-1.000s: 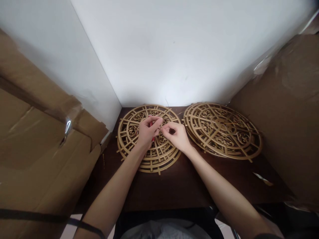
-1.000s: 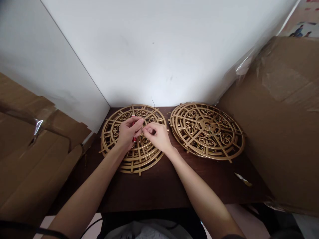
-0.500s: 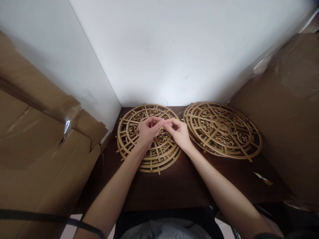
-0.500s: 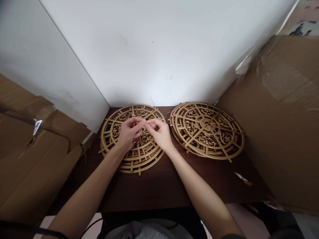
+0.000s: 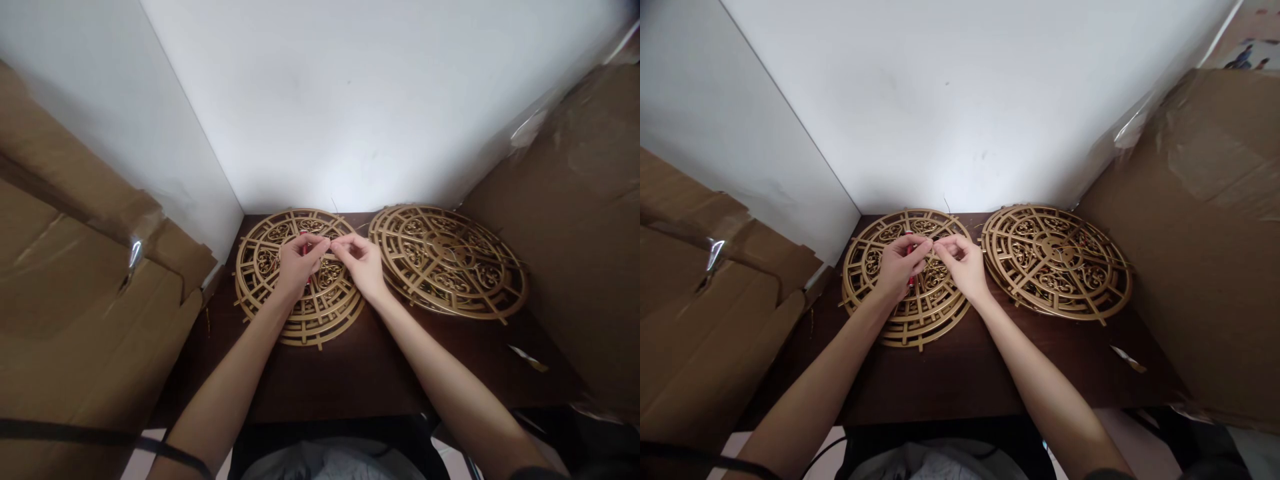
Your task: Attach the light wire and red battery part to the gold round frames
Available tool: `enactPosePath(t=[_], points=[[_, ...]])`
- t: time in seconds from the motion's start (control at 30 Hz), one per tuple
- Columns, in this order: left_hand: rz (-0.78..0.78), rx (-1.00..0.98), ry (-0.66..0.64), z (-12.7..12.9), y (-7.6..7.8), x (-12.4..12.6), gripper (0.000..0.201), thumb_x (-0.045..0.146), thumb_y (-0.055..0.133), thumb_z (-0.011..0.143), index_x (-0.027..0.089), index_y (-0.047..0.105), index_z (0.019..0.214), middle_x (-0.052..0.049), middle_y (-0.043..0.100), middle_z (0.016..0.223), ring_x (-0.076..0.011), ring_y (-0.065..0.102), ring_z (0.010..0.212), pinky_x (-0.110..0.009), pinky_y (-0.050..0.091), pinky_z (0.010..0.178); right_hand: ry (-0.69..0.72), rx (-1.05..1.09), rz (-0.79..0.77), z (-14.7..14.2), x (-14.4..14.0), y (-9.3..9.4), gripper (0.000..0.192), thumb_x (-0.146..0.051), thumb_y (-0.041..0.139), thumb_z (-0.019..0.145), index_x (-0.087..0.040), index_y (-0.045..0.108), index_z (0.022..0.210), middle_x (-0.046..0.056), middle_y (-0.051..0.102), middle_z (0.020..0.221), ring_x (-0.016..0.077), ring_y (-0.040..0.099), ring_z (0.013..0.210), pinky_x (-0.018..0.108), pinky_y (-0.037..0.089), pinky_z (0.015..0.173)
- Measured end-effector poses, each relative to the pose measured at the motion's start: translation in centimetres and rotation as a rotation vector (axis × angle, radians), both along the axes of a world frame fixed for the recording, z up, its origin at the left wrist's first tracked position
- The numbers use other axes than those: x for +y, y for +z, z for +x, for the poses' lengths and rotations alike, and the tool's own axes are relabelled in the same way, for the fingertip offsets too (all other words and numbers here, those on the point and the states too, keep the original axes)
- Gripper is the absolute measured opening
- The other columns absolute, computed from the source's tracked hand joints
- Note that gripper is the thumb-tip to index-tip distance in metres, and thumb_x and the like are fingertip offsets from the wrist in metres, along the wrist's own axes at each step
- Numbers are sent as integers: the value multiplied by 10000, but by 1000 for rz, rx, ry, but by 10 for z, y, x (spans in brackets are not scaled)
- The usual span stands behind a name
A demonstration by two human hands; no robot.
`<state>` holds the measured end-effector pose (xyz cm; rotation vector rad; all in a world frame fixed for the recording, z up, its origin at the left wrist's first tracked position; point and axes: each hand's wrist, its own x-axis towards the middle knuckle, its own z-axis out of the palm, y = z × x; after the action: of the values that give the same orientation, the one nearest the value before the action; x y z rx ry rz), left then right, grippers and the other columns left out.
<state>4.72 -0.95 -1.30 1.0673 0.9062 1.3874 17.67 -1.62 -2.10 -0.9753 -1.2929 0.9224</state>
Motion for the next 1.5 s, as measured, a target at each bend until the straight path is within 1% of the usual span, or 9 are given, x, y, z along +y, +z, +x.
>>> enactPosePath(t=[0.27,0.6,0.77,0.87,1.07,1.3,1.5], points=[[3,4,-3,-1,-1,0,183,280,754,655,132,648,676,56,405,497,-1,286,365,-154,177,344,-18,62,-27,0,-1,3,183,-344,696,728,-167,660,755,-15,599,645,100,494,579,246,425,585],[7,4,-8,0,0,-2,175,270,758,648,138,646,672,56,419,493,-5,296,367,-153,186,344,17,42,-38,0,1,-1,223,-384,692,731,-172,657,789,-3,621,680,113,530,605,255,457,612],[-10,-11,4,0,1,-1,175,267,757,646,137,665,717,45,468,552,5,303,368,-151,178,338,15,19,-19,0,2,-2,205,-370,673,751,-170,654,791,-2,615,686,112,525,610,253,450,616],[-11,-5,10,0,2,-1,186,272,761,637,135,662,713,29,512,587,4,312,377,-153,179,337,6,-14,-13,0,1,-1,212,-380,662,759,-170,652,788,-4,608,675,112,520,605,252,448,611],[-14,-7,12,1,3,-1,200,281,768,622,135,648,686,42,465,533,-2,298,374,-158,170,341,13,-48,0,0,1,-2,216,-387,650,769,-174,661,800,-5,601,684,112,512,602,254,445,614],[-11,-12,13,1,5,-2,196,270,765,627,131,636,678,41,470,541,1,298,365,-160,163,339,32,-83,48,1,2,-4,175,-351,642,783,-179,669,807,-9,581,700,108,486,614,252,430,617],[-8,-1,6,1,5,-3,176,259,753,645,132,639,686,42,469,539,2,298,360,-160,168,338,27,-58,-5,1,1,-1,204,-382,626,793,-178,625,803,-23,560,654,108,495,597,253,437,618]])
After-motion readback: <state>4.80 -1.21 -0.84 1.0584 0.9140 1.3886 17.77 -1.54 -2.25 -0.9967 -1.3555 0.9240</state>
